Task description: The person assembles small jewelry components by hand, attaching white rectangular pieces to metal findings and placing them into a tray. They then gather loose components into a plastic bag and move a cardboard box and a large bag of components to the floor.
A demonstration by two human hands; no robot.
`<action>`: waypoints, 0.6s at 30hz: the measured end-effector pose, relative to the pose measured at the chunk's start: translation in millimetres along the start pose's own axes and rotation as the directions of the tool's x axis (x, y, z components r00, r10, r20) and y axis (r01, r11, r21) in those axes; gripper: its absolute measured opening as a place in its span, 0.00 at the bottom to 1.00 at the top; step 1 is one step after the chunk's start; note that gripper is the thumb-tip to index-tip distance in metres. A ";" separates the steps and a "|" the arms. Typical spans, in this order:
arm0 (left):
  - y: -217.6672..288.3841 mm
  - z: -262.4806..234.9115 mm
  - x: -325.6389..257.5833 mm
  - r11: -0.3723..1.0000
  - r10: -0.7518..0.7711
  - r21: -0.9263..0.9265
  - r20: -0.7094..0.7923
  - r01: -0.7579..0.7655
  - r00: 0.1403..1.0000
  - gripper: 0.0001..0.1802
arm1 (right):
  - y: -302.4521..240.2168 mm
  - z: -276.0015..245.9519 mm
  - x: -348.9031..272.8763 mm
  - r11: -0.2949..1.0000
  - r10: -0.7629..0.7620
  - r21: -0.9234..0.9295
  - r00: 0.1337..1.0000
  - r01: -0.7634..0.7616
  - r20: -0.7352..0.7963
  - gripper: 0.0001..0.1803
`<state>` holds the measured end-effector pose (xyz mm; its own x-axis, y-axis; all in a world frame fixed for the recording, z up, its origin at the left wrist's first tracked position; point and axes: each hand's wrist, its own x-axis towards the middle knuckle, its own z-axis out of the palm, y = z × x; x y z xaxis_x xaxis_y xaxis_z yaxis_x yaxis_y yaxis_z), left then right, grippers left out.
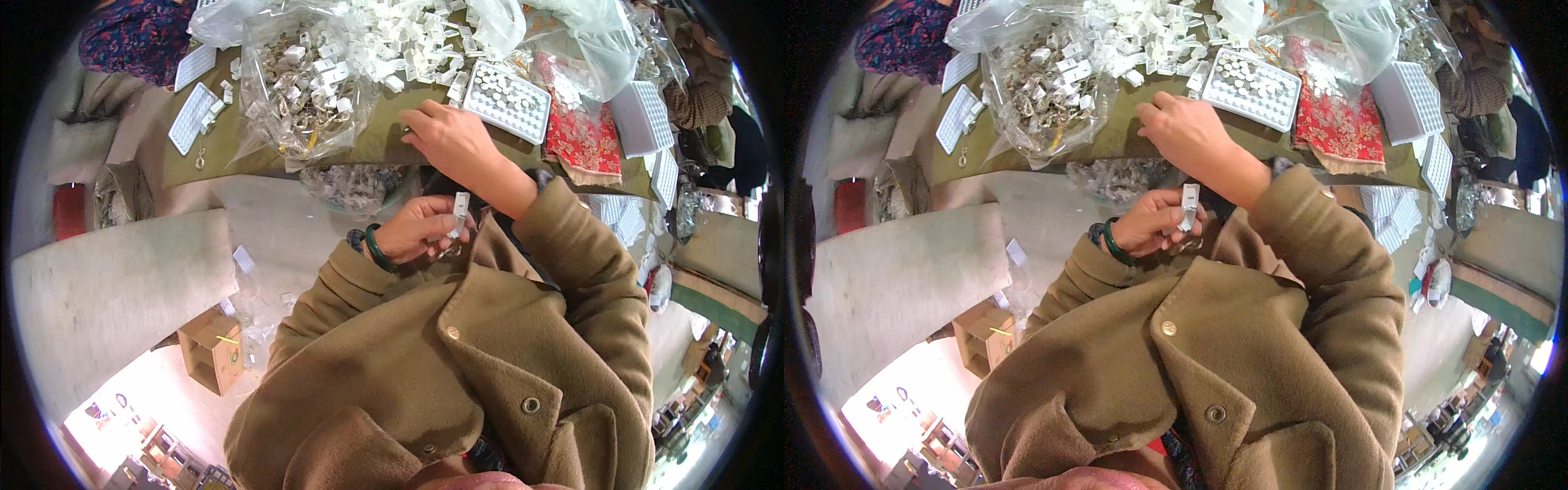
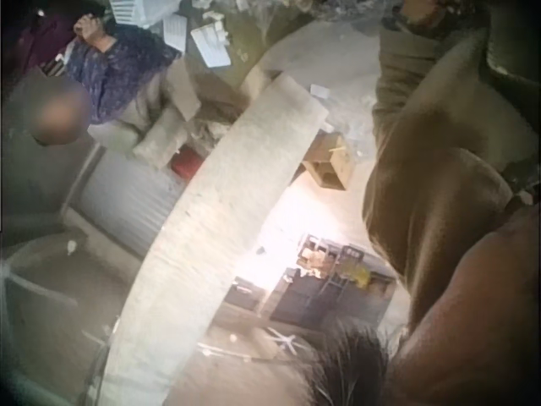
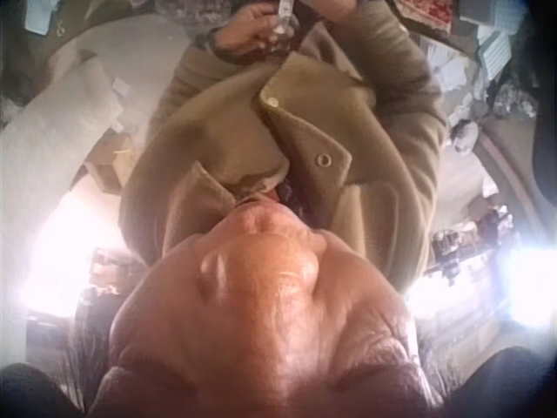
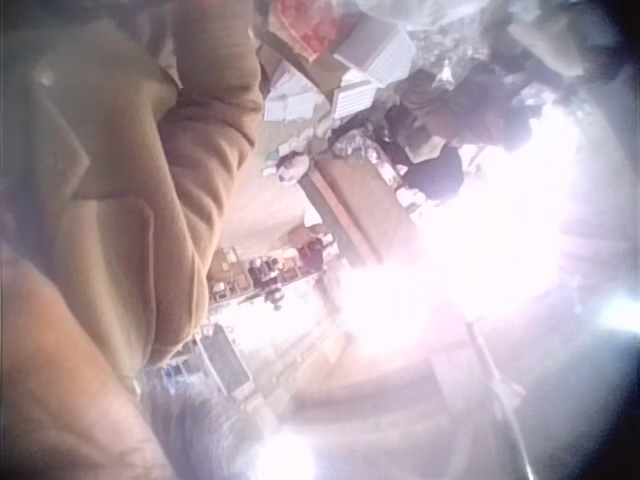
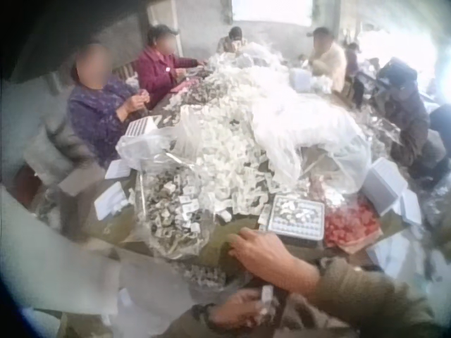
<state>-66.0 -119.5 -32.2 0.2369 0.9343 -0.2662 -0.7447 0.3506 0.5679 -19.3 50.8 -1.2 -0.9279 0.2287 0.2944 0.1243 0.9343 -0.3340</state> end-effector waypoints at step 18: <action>46.8 25.3 -14.1 0.896 0.441 0.134 -0.366 -0.423 0.819 0.11 | -50.8 -50.7 -26.2 0.908 0.079 0.417 0.958 0.045 -0.276 0.08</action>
<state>-88.4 -114.6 17.9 -0.3630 0.8968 -0.2529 -0.6841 -0.0722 0.7258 16.6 11.3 53.4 -0.7819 0.3686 0.5029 -0.0755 0.7447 -0.6631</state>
